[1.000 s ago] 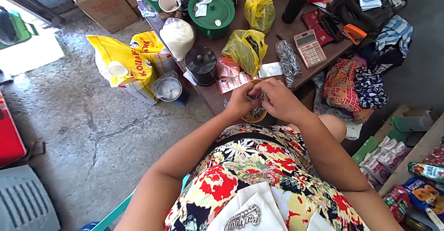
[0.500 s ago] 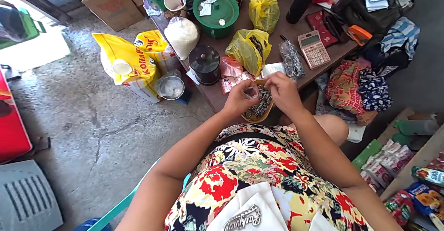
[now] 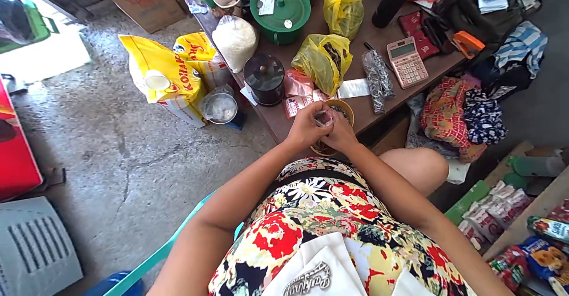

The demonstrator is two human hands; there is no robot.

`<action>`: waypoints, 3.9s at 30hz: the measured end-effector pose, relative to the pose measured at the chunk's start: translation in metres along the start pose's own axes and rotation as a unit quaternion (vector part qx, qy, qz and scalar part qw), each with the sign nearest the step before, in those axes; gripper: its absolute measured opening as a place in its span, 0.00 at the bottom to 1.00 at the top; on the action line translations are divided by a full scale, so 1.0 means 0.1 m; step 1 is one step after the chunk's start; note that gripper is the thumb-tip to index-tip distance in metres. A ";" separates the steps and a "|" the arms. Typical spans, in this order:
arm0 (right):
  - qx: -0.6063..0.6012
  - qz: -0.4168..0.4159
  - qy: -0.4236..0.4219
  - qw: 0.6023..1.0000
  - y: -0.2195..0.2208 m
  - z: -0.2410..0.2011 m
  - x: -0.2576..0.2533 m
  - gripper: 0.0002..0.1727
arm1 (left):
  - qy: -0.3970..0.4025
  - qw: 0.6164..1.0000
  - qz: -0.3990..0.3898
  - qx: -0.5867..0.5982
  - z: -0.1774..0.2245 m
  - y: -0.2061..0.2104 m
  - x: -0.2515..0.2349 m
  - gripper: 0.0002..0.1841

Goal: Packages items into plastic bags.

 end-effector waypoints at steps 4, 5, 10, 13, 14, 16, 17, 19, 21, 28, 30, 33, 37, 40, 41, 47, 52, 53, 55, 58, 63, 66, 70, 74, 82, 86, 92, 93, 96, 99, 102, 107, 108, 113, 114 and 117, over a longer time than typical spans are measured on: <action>0.046 -0.123 0.010 0.991 0.19 0.03 0.03 0.36 | -0.001 1.000 -0.010 0.015 0.01 0.02 -0.02 0.10; 0.036 -0.118 0.013 0.992 0.15 0.01 0.02 0.30 | 0.003 1.000 -0.010 0.015 0.01 0.02 -0.02 0.10; 0.026 -0.088 0.010 0.996 -0.01 -0.01 0.04 0.36 | 0.006 1.000 -0.012 0.011 -0.01 0.03 -0.03 0.11; 0.048 -0.121 0.035 0.991 0.13 0.04 0.06 0.30 | 0.013 1.000 -0.011 0.010 -0.02 0.05 -0.04 0.10; 0.040 -0.113 0.048 0.992 0.15 0.04 0.06 0.23 | 0.012 1.000 -0.010 0.009 -0.01 0.04 -0.04 0.10; 0.018 -0.111 0.067 0.991 0.18 0.04 0.06 0.17 | 0.012 1.000 -0.010 0.008 -0.01 0.03 -0.04 0.10; 0.012 -0.111 0.071 0.991 0.17 0.03 0.06 0.15 | 0.013 1.000 -0.010 0.009 0.00 0.03 -0.04 0.10; -0.011 -0.116 0.076 0.990 0.07 0.00 0.04 0.13 | 0.012 1.000 -0.010 0.012 0.00 0.03 -0.04 0.11; -0.056 -0.097 0.057 0.992 -0.05 -0.02 -0.01 0.12 | 0.011 1.000 -0.010 0.014 0.00 0.03 -0.04 0.11; -0.178 -0.051 0.077 0.980 -0.63 0.11 -0.02 0.14 | 0.018 1.000 -0.016 -0.007 0.00 0.05 -0.06 0.10; -0.206 -0.058 0.115 0.970 -0.79 0.16 0.02 0.15 | 0.009 1.000 -0.011 -0.020 0.00 0.05 -0.07 0.10; -0.248 -0.042 0.134 0.959 -1.07 0.14 0.09 0.15 | -0.015 0.999 -0.014 -0.043 -0.02 0.07 -0.08 0.10; -0.273 -0.011 0.109 0.956 -1.48 -0.05 0.18 0.16 | -0.062 0.994 -0.041 -0.081 -0.06 0.14 -0.12 0.10; -0.266 -0.018 0.084 0.960 -1.65 -0.24 0.21 0.16 | -0.079 0.989 -0.063 -0.111 -0.08 0.21 -0.17 0.10; -0.262 -0.027 0.075 0.962 -1.66 -0.30 0.21 0.16 | -0.082 0.987 -0.070 -0.116 -0.09 0.24 -0.19 0.10; -0.161 -0.070 0.018 0.984 -1.48 -0.51 0.16 0.19 | -0.082 0.987 -0.080 -0.109 -0.11 0.31 -0.22 0.24; -0.052 -0.064 -0.031 0.996 -1.43 -0.66 0.12 0.27 | -0.088 0.985 -0.081 -0.128 -0.12 0.31 -0.20 0.22; -0.043 -0.061 -0.042 0.996 -1.43 -0.69 0.12 0.29 | -0.086 0.984 -0.077 -0.133 -0.12 0.31 -0.20 0.22; -0.028 -0.066 -0.057 0.996 -1.42 -0.72 0.11 0.29 | -0.070 0.987 -0.068 -0.131 -0.11 0.29 -0.20 0.24; -0.017 -0.067 -0.070 0.995 -1.39 -0.74 0.10 0.24 | -0.056 0.990 -0.061 -0.114 -0.13 0.27 -0.20 0.24; -0.024 -0.039 -0.116 0.992 -1.42 -0.82 0.12 0.16 | -0.049 0.991 -0.048 -0.112 -0.11 0.24 -0.18 0.21; -0.024 -0.019 -0.140 0.990 -1.42 -0.85 0.15 0.12 | -0.036 0.992 -0.044 -0.112 -0.08 0.23 -0.17 0.19; 0.018 -0.021 -0.119 0.992 -1.38 -0.82 0.12 0.09 | -0.027 0.993 -0.041 -0.106 -0.10 0.22 -0.17 0.19; 0.034 -0.039 -0.099 0.994 -1.35 -0.80 0.11 0.07 | -0.036 0.993 -0.041 -0.105 -0.09 0.21 -0.15 0.15; 0.033 -0.017 -0.072 0.997 -1.32 -0.78 0.10 0.11 | -0.023 0.996 -0.028 -0.083 -0.10 0.19 -0.15 0.20; -0.028 0.043 -0.107 0.993 -1.50 -0.74 0.18 0.07 | -0.043 0.996 -0.026 -0.077 -0.11 0.18 -0.13 0.21; 0.002 -0.019 -0.144 0.989 -1.27 -0.67 0.24 0.10 | -0.030 0.997 -0.028 -0.064 -0.10 0.17 -0.12 0.26; 0.013 -0.023 -0.149 0.988 -1.24 -0.67 0.24 0.10 | -0.033 0.997 -0.032 -0.063 -0.11 0.16 -0.11 0.27; 0.049 -0.021 -0.164 0.985 -1.20 -0.72 0.23 0.10 | -0.034 0.996 -0.049 -0.064 -0.09 0.14 -0.08 0.30; 0.061 0.004 -0.181 0.982 -1.24 -0.76 0.24 0.06 | 0.003 0.996 -0.071 -0.054 -0.07 0.08 -0.06 0.31; 0.032 0.025 -0.194 0.980 -1.30 -0.78 0.23 0.05 | 0.029 0.993 -0.116 -0.014 -0.01 -0.05 0.00 0.37; -0.007 0.048 -0.201 0.978 -1.39 -0.89 0.17 0.06 | -0.003 1.000 -0.022 0.016 0.00 -0.54 0.01 0.30; -0.011 0.049 -0.208 0.977 -1.39 -0.94 0.15 0.07 | 0.006 1.000 -0.009 0.019 0.00 -0.63 0.01 0.28; -0.014 0.058 -0.238 0.969 -1.46 -1.18 0.12 0.08 | 0.103 0.992 -0.062 -0.035 0.35 -0.66 0.07 0.18; -0.019 0.063 -0.241 0.968 -1.48 -1.21 0.12 0.08 | 0.121 0.987 -0.072 -0.082 0.43 -0.65 0.08 0.16; -0.038 0.081 -0.245 0.965 -1.58 -1.25 0.14 0.09 | 0.160 0.965 -0.066 -0.196 0.65 -0.66 0.07 0.09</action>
Point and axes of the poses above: each hand's wrist, its own x-axis away from the middle knuckle, its own y-axis out of the palm, z = x × y, the point moved 8 cm from there along -x, towards the middle knuckle, and after that the axes turned 2 degrees about y, right-handed, at the moved point
